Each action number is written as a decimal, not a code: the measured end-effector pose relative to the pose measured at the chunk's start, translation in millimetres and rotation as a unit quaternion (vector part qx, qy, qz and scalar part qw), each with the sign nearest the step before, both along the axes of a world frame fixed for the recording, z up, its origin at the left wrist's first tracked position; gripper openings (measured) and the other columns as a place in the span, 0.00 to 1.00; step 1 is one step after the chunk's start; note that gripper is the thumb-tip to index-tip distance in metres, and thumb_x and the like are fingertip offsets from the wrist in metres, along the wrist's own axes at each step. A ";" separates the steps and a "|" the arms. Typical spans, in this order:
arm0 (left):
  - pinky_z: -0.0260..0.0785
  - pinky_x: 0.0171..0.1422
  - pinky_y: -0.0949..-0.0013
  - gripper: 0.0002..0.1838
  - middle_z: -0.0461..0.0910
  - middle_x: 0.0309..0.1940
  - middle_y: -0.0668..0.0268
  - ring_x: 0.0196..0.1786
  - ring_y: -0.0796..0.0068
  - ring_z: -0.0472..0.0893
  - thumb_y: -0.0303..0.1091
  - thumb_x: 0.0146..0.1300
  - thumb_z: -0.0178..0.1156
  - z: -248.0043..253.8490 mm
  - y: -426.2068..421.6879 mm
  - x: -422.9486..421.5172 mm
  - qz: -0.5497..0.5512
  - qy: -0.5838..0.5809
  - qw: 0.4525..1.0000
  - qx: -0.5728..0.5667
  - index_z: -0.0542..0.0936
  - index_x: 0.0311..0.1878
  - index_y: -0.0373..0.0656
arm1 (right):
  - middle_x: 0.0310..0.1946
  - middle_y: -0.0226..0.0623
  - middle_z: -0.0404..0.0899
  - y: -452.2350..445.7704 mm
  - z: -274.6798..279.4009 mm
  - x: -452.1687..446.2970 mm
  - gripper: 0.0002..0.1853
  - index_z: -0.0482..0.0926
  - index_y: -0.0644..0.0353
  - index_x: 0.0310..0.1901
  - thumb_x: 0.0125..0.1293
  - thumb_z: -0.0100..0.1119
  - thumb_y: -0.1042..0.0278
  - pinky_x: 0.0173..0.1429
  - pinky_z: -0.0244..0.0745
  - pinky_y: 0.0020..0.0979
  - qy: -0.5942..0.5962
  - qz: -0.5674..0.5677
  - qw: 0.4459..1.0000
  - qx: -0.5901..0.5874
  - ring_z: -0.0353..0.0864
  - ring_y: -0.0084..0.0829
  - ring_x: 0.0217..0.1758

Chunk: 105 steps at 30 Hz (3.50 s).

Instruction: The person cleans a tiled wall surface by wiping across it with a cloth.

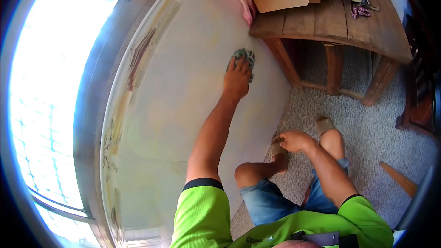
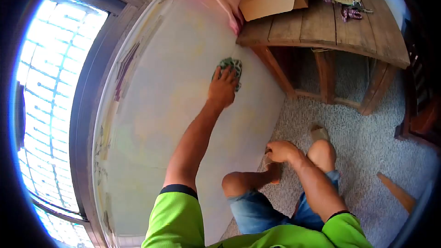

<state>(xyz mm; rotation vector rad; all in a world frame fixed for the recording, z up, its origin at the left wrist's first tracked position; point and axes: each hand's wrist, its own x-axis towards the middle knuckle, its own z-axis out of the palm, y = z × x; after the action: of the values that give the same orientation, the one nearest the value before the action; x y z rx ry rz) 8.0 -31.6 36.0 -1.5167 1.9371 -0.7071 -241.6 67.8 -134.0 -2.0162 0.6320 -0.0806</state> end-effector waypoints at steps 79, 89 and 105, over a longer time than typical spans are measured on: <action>0.49 0.81 0.54 0.38 0.54 0.76 0.38 0.79 0.45 0.55 0.48 0.75 0.51 -111.9 790.2 128.5 0.192 0.208 0.077 -0.956 0.53 0.77 0.31 | 0.38 0.42 0.84 -35.9 23.1 -71.3 0.14 0.84 0.67 0.39 0.70 0.58 0.63 0.51 0.77 0.37 0.067 -0.089 0.993 0.048 0.81 0.34 0.40; 0.69 0.60 0.55 0.40 0.75 0.60 0.48 0.57 0.57 0.76 0.63 0.74 0.47 -249.5 650.6 74.8 0.264 0.456 -0.274 -0.804 0.64 0.71 0.34 | 0.35 0.43 0.87 -87.1 1.3 -57.8 0.19 0.88 0.69 0.38 0.68 0.62 0.56 0.49 0.75 0.37 0.249 -0.002 0.967 -0.048 0.82 0.32 0.39; 0.68 0.65 0.50 0.30 0.71 0.65 0.62 0.63 0.61 0.72 0.57 0.74 0.47 -240.6 821.5 132.8 0.000 0.396 -0.287 -0.872 0.67 0.69 0.47 | 0.32 0.41 0.87 -76.9 8.7 -74.4 0.21 0.88 0.70 0.36 0.70 0.57 0.57 0.46 0.74 0.38 0.217 -0.040 0.974 -0.050 0.82 0.32 0.37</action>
<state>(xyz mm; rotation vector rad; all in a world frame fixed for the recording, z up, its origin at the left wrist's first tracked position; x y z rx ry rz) 140.8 789.9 -204.6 0.4034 0.6820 0.6952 -316.1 -9.1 -125.3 -2.1217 1.0002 0.2934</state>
